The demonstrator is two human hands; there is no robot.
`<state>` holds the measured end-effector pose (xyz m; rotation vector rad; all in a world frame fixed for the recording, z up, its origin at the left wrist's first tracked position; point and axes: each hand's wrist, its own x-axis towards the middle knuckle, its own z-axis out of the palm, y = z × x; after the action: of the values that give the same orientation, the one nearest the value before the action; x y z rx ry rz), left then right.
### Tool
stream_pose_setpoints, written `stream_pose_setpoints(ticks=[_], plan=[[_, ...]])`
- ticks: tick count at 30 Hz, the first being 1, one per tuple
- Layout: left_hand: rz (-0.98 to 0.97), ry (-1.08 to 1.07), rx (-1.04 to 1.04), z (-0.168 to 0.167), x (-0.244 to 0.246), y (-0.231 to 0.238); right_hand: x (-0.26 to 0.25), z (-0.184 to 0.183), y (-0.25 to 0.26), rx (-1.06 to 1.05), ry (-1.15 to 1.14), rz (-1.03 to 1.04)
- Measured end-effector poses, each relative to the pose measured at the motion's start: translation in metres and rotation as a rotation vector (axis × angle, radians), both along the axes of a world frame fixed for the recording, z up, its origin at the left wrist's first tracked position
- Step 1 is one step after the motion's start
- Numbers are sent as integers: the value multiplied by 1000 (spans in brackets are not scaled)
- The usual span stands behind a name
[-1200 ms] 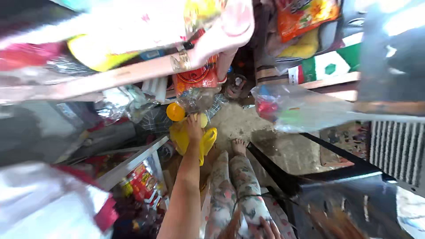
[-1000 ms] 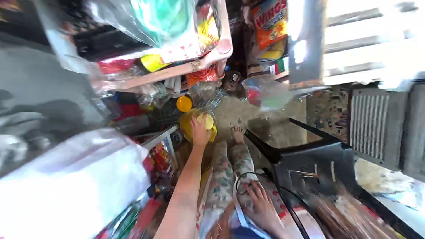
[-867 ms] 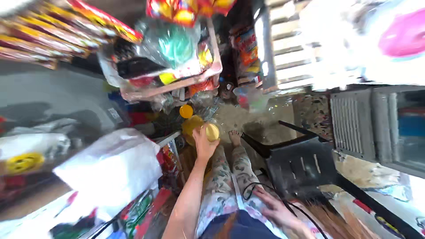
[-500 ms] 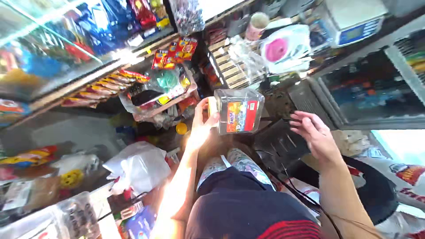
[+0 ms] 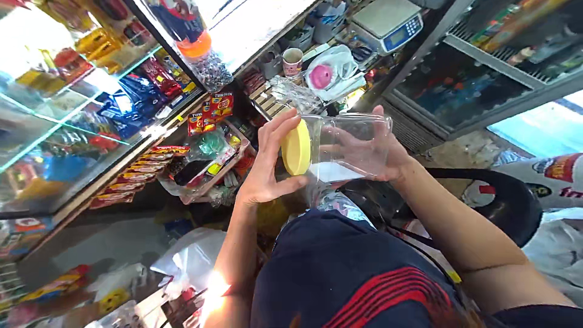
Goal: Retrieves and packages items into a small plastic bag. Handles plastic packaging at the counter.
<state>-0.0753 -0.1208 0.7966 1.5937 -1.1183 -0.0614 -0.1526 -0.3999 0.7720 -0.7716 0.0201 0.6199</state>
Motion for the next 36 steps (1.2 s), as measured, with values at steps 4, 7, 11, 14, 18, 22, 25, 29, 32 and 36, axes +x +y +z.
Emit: stream_pose_setpoints(ticks=[4,7,11,14,18,22,25,29,32,36], plan=[[200,-70,-170,7,-4,-30,-3,5,9,207,-12,-93],[269,41,-182,2,7,-36,9,3,12,-150,-397,-194],[344,381,-160,-6,28,-44,56,-2,-5,-467,-755,-217],[370,254,-132,2,69,-61,108,-5,-39,-377,-799,-101],[274,-188,53,23,143,-103,187,-1,-93,-578,-697,19],[335,-270,222,31,192,-167,246,13,-142,-1066,-818,13],[559,-41,264,24,222,-209,281,11,-170,-1376,-1086,-293],[725,607,76,15,260,-248,330,-21,-193,-1522,-1511,-686],[649,1098,-22,15,268,-250,354,-34,-206,-1463,-1759,-765],[673,1392,-150,11,289,-216,380,-46,-223,-1349,-1727,-839]])
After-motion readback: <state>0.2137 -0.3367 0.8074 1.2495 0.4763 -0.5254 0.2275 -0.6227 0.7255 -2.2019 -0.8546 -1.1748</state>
